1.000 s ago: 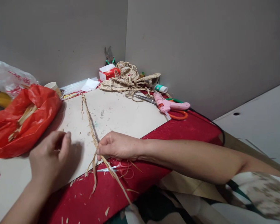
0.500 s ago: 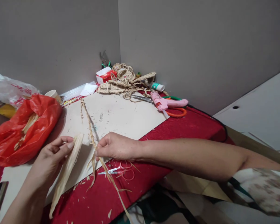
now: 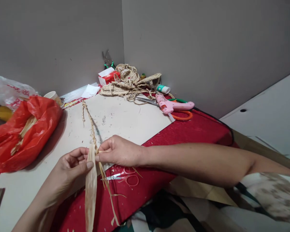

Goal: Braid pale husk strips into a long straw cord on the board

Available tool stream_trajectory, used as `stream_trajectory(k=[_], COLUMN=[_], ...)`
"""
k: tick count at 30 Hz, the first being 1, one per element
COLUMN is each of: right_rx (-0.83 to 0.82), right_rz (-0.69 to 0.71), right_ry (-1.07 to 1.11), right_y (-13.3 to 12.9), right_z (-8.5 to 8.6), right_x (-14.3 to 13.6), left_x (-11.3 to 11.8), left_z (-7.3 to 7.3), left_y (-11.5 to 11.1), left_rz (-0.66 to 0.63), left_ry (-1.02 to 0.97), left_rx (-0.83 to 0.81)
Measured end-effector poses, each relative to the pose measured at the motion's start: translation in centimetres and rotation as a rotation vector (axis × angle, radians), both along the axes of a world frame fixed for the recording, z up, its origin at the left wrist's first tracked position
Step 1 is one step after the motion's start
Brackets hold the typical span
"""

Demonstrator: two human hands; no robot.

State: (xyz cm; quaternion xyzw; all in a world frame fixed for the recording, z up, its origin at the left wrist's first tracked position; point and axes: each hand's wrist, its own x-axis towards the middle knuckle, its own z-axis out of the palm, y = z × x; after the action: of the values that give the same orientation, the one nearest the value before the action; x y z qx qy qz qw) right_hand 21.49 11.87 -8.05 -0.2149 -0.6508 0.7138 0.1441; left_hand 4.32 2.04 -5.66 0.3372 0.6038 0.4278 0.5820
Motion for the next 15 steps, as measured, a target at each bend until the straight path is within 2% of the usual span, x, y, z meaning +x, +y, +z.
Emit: stream_trajectory(k=[9, 15], right_rx=[0.027, 0.025], right_rz=[0.039, 0.006], right_ry=[0.003, -0.051], right_y=[-0.1, -0.2], right_z=[-0.3, 0.0], right_x=[0.1, 0.1], left_x=[0.9, 1.1], left_z=[-0.1, -0.4], left_y=[-0.3, -0.8], left_rz=[0.042, -0.007], left_ry=[0.228, 0.160], left_rx=[0.055, -0.029])
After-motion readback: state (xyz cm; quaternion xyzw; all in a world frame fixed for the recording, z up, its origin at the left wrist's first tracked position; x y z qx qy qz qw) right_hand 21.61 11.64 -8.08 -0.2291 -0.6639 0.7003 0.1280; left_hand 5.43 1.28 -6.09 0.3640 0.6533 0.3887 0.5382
